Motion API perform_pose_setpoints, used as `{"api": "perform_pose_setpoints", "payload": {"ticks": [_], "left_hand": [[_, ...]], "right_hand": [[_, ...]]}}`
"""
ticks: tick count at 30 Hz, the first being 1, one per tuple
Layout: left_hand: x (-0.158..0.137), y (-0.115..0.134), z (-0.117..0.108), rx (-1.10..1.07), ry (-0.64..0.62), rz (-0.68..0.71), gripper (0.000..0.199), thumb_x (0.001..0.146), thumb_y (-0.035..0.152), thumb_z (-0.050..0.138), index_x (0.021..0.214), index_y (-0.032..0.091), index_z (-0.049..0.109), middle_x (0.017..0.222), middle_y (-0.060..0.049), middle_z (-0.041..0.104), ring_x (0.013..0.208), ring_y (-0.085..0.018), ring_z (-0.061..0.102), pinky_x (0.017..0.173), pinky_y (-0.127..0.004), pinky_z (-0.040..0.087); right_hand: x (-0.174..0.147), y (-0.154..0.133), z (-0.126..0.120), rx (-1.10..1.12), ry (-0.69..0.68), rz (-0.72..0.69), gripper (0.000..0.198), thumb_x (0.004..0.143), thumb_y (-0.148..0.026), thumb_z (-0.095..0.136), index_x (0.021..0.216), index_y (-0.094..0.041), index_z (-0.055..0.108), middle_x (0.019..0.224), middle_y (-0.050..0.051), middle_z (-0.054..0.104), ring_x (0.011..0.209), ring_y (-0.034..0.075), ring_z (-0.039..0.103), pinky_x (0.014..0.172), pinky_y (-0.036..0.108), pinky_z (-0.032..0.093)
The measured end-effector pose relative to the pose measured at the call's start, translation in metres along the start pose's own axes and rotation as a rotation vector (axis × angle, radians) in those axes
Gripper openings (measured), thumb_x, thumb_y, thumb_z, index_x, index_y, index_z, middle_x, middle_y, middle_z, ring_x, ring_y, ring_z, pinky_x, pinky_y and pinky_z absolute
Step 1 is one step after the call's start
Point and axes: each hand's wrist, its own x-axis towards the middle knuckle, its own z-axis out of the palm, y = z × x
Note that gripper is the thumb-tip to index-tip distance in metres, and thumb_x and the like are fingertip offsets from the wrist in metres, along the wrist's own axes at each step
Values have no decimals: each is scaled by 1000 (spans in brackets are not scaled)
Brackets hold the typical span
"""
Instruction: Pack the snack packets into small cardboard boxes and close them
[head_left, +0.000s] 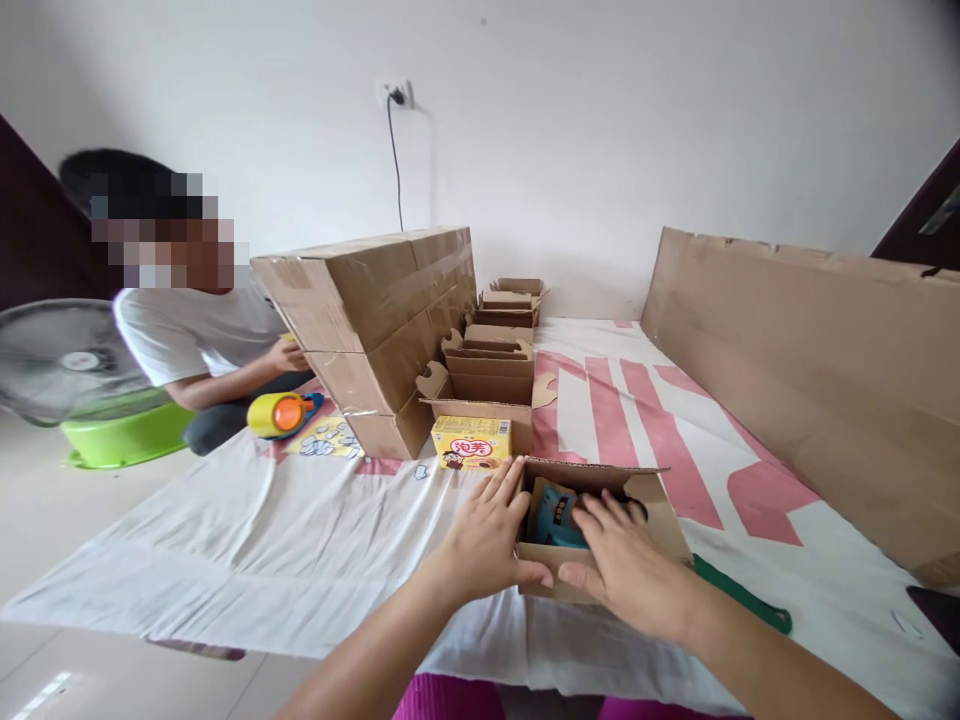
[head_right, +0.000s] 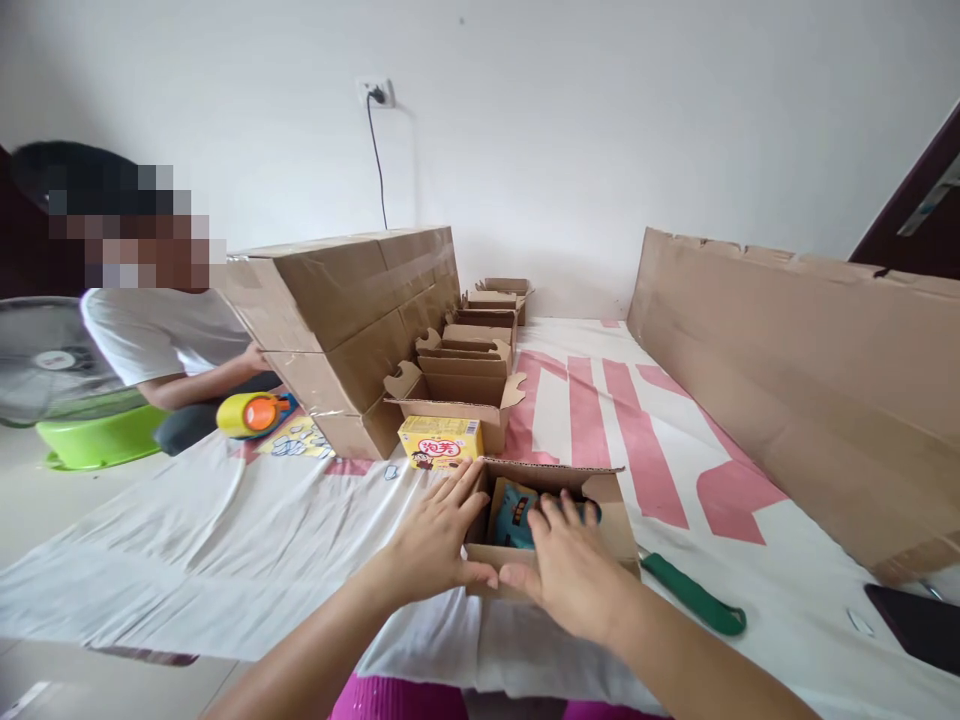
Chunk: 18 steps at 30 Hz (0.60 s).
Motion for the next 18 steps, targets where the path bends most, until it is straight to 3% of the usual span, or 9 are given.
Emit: {"api": "perform_pose_setpoints", "payload": {"ticks": [2, 4, 7, 10, 12, 14, 18], "left_hand": [[0, 1, -1, -49, -31, -13, 89, 58, 88, 56, 104, 12, 63, 156, -24, 26, 144, -40, 25, 115, -52, 29], [1, 2, -2, -91, -51, -19, 84, 57, 86, 60, 98, 13, 62, 157, -26, 22, 145, -41, 24, 115, -53, 30], [1, 1, -1, -152, -46, -19, 76, 58, 83, 64, 93, 15, 60, 158, -25, 19, 145, -42, 23, 112, -54, 35], [-1, -2, 4, -203, -28, -4, 69, 60, 79, 65, 87, 16, 58, 158, -26, 17, 145, -42, 22, 109, -55, 38], [-4, -4, 9, -228, 5, 8, 67, 63, 77, 66, 87, 15, 57, 158, -27, 17, 145, -43, 21, 108, -56, 40], [-6, -4, 15, -251, 46, 20, 67, 64, 75, 66, 91, 14, 58, 157, -28, 17, 145, -43, 21, 106, -57, 41], [-8, -6, 23, -301, 87, 35, 71, 67, 69, 69, 110, 13, 56, 157, -28, 16, 144, -43, 24, 106, -58, 41]], "right_hand": [[0, 13, 2, -94, 90, 66, 84, 87, -67, 46, 146, -9, 39, 158, 20, 24, 146, 39, 16, 115, 59, 24], [-2, 25, 1, -184, 171, 51, 81, 86, -61, 53, 147, -11, 38, 160, 17, 17, 147, 36, 13, 116, 55, 27], [-7, 43, -7, -331, 328, -9, 57, 92, -49, 49, 141, -20, 48, 159, 9, 25, 145, 34, 24, 112, 53, 34], [-10, 68, -15, -430, 466, 53, 45, 97, -35, 38, 139, -23, 51, 155, 7, 35, 138, 34, 36, 106, 57, 36], [-11, 89, -16, -417, 455, 119, 49, 96, -38, 41, 143, -23, 46, 154, 9, 37, 139, 37, 34, 106, 64, 31], [-11, 110, -13, -289, 347, 141, 61, 94, -47, 44, 150, -23, 33, 155, 11, 35, 143, 37, 28, 109, 67, 26], [-11, 136, 1, 192, 147, 85, 74, 96, -55, 35, 155, -26, 2, 162, 10, 12, 148, 25, 14, 117, 52, 25]]}}
